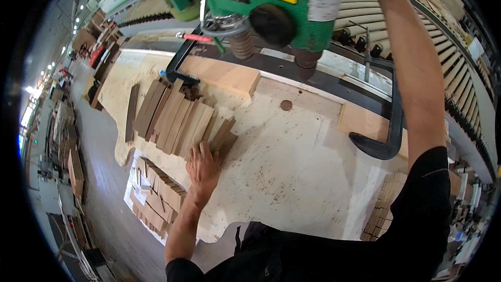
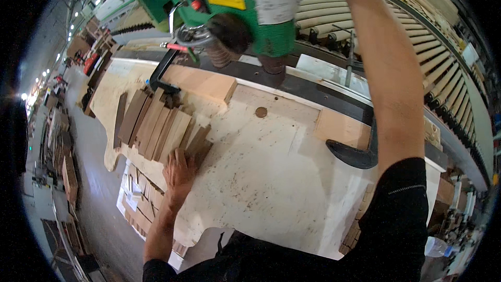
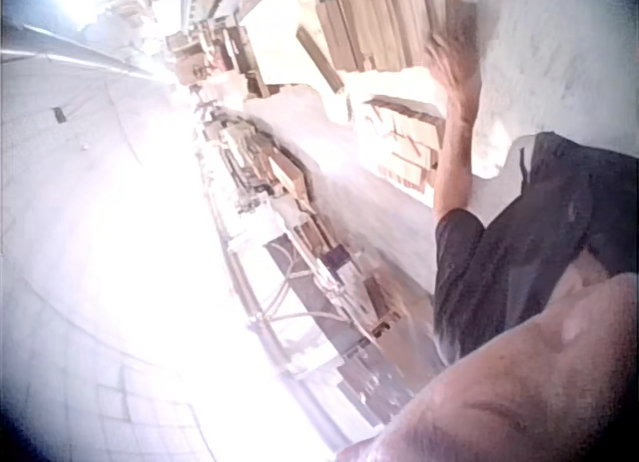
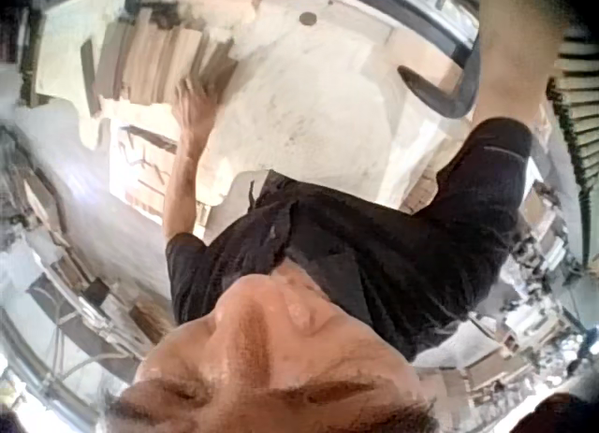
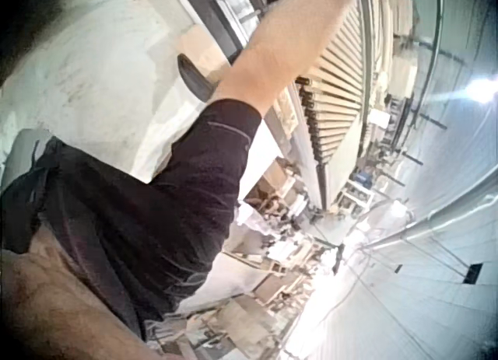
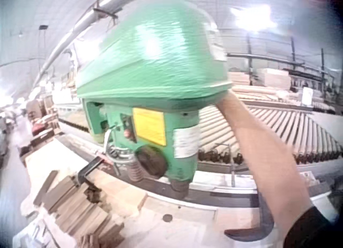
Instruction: The person moves a floor fan to a new location and then operates a drill press in a workshop. They repeatedly pick up small rectangular wooden blocks, position them under the drill bit, and activate the machine to drill holes. The processed blocks are stacked on the workbench.
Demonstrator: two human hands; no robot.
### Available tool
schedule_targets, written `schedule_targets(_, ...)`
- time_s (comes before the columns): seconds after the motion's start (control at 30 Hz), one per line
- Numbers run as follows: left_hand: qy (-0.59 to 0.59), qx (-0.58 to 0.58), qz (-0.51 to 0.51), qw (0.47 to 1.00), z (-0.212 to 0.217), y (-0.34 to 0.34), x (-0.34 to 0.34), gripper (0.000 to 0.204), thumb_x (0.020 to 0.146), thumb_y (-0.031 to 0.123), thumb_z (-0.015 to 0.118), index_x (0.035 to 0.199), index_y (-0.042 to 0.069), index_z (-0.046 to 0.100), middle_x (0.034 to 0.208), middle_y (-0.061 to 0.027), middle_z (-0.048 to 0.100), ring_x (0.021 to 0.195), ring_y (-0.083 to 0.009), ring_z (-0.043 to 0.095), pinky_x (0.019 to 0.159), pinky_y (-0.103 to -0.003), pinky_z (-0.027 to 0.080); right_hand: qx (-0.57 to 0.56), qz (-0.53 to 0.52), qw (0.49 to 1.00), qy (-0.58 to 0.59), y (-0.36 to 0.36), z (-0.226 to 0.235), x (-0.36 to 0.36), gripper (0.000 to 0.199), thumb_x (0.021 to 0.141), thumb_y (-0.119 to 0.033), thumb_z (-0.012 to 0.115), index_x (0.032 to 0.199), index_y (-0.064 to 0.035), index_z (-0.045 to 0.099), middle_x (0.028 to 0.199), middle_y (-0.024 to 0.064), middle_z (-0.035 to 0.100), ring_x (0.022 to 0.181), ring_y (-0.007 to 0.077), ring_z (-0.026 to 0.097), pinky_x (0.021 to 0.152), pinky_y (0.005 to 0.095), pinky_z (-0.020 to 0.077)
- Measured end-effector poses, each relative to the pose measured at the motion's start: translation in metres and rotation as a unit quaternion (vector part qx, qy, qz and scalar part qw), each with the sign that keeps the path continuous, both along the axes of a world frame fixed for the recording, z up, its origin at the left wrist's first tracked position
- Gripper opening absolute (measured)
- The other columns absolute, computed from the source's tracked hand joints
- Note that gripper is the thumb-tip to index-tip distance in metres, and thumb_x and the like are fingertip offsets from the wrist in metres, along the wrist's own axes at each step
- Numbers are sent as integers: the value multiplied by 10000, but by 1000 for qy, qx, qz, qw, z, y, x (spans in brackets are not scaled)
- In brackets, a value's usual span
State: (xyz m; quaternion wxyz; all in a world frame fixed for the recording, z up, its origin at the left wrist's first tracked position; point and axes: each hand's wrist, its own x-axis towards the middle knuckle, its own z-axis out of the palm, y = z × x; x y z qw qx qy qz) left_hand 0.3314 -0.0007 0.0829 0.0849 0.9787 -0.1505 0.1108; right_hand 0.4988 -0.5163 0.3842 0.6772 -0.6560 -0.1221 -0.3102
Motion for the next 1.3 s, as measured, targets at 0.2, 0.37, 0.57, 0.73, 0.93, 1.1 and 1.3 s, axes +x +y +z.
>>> schedule_targets(0.2,63,-48,16,997,0,7,-3,324,818,151,684,1057,28,504,923,-187,643,918,-418,607,755,-504,487,1,-2,1000,-7,31,10,19,294,963,-263,594,1187,-74,565,1081,91,627,960,207,633,812,363,555)
schedule_targets(0.37,108,-172,-11,979,23,10,8,268,810,149,687,1024,-5,636,869,-170,701,795,-316,682,720,-401,519,-2,-6,1000,-11,40,19,19,269,959,-249,599,1159,-73,570,1043,86,630,922,199,639,786,356,560)
schedule_targets(0.57,228,-313,-5,922,39,-3,12,299,907,212,581,1051,-34,672,789,-121,691,718,-199,670,672,-305,508,-10,-4,1000,-12,53,23,22,238,953,-231,605,1126,-71,575,998,81,634,877,188,646,754,347,565)
schedule_targets(0.73,416,-569,18,709,8,-49,-4,300,943,175,559,1098,-74,624,808,-75,624,685,-164,618,638,-276,511,-18,-9,1000,-11,61,26,22,213,948,-217,611,1099,-69,580,961,76,638,839,179,652,728,340,569)
schedule_targets(0.93,445,-509,-36,736,2,-68,4,362,916,208,640,1146,-67,588,865,-84,618,743,-151,614,641,-288,511,-33,-27,999,-18,53,33,15,183,943,-199,617,1065,-67,586,916,71,642,794,169,659,696,332,574)
schedule_targets(1.1,375,-357,-104,849,10,-79,18,381,853,198,664,1147,-36,599,903,-127,648,739,-236,631,674,-372,516,-52,-65,996,-15,12,25,-13,159,938,-185,622,1038,-65,591,878,67,646,757,160,665,670,325,578)
schedule_targets(1.3,21,-86,-291,953,-5,-121,65,321,747,96,660,1066,88,687,991,-185,634,996,-399,568,902,-475,452,-90,-138,986,29,-50,-11,-88,131,932,-168,628,1004,-63,596,833,61,650,711,150,672,638,316,583)
